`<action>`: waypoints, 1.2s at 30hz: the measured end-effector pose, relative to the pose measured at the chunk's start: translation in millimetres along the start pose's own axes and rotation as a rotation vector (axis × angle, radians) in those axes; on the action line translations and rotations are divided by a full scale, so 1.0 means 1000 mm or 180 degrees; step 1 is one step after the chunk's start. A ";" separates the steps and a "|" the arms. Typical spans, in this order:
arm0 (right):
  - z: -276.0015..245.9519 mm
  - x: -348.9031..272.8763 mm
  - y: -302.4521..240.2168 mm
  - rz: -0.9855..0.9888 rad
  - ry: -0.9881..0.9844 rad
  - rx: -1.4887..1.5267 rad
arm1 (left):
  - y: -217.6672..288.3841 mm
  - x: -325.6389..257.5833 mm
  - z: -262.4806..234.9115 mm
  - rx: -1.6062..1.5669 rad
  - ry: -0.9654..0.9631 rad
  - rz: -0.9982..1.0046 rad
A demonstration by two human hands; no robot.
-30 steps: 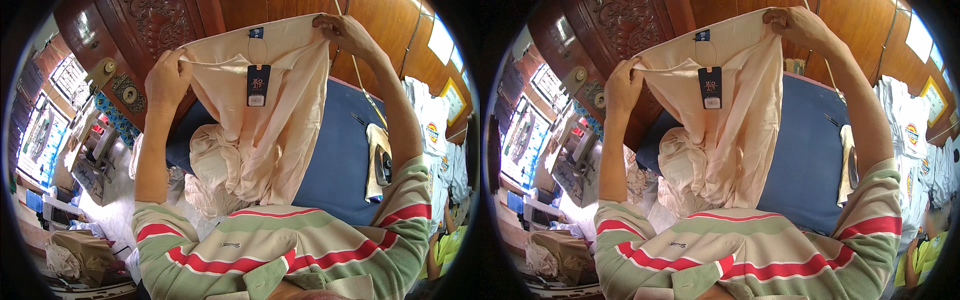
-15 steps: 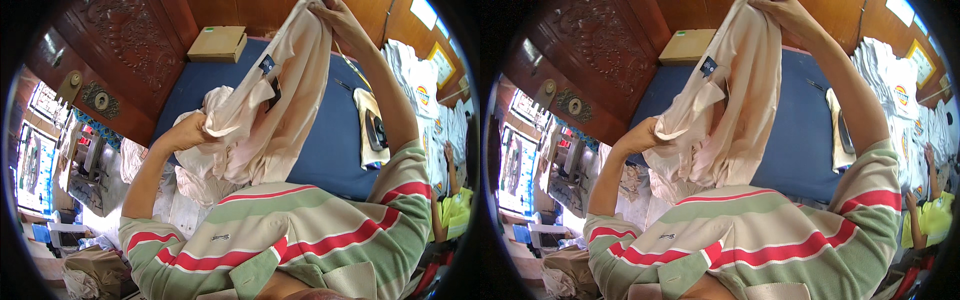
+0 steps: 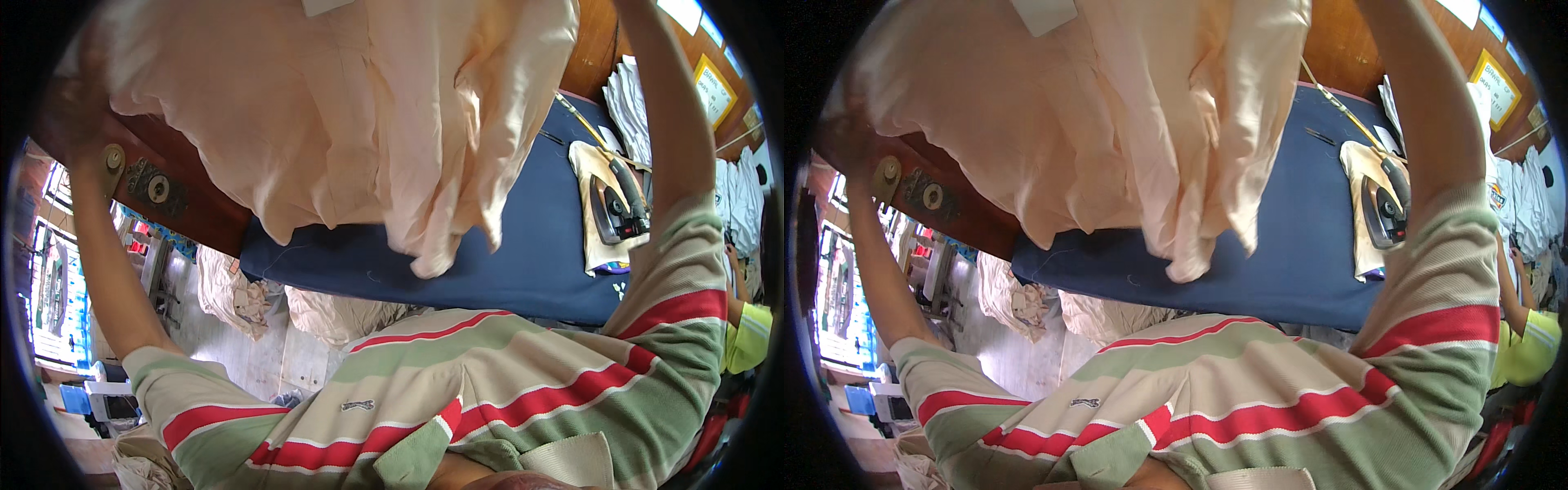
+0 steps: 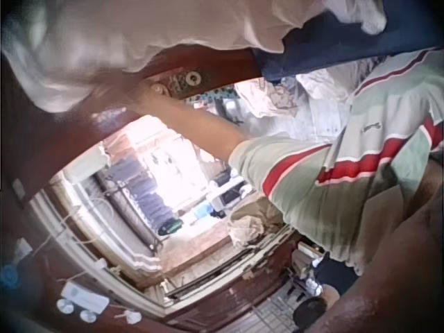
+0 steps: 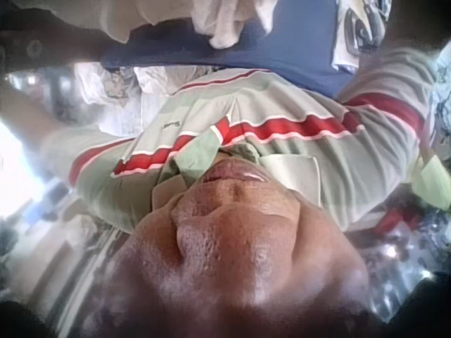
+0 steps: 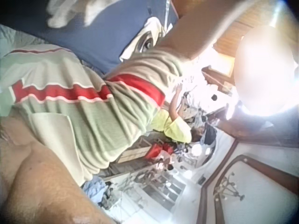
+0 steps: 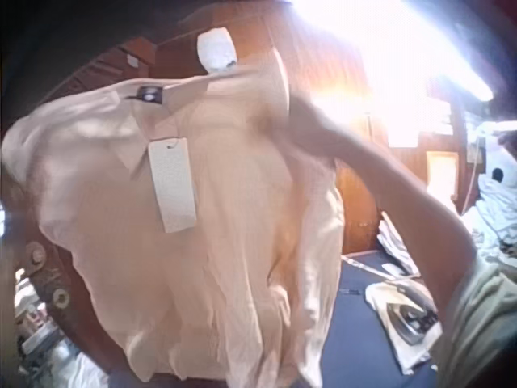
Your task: The person irons a shirt and a pair of trousers on an ironing board, using an iron and a small pair of shears to trim threads. The person spreads the items flat, moves the iron across different sections of the fabric, and folds the garments.
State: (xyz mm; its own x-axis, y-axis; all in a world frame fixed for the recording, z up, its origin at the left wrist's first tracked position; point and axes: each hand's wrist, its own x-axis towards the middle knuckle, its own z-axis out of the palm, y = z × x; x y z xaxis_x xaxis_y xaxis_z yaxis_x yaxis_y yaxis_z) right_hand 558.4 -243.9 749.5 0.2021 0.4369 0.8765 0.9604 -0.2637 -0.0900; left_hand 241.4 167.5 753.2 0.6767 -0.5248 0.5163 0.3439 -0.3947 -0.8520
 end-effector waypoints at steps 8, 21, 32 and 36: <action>0.014 -0.050 0.062 0.0045 -0.0677 0.0423 | 0.138 0.012 -0.047 -0.4844 -0.0605 -0.2230; -0.005 -0.072 0.032 0.0827 -0.1170 0.0623 | 0.171 -0.002 -0.036 -0.2712 -0.0173 -0.3649; 0.094 -0.155 -0.079 -0.0207 -0.1508 0.2452 | 0.078 -0.166 0.037 -0.2171 0.0437 -0.4355; 0.087 -0.186 -0.206 0.0831 -0.2139 0.4872 | -0.031 -0.104 0.065 -0.2162 0.0036 -0.4056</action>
State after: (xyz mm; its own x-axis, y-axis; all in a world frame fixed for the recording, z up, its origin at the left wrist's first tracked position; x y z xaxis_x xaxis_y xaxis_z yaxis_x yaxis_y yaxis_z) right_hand 339.1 -196.4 564.1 0.0269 0.8874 0.4602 0.1007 0.4556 -0.8845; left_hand 202.5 282.8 720.3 0.1451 0.4465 0.8829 0.3260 -0.8641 0.3834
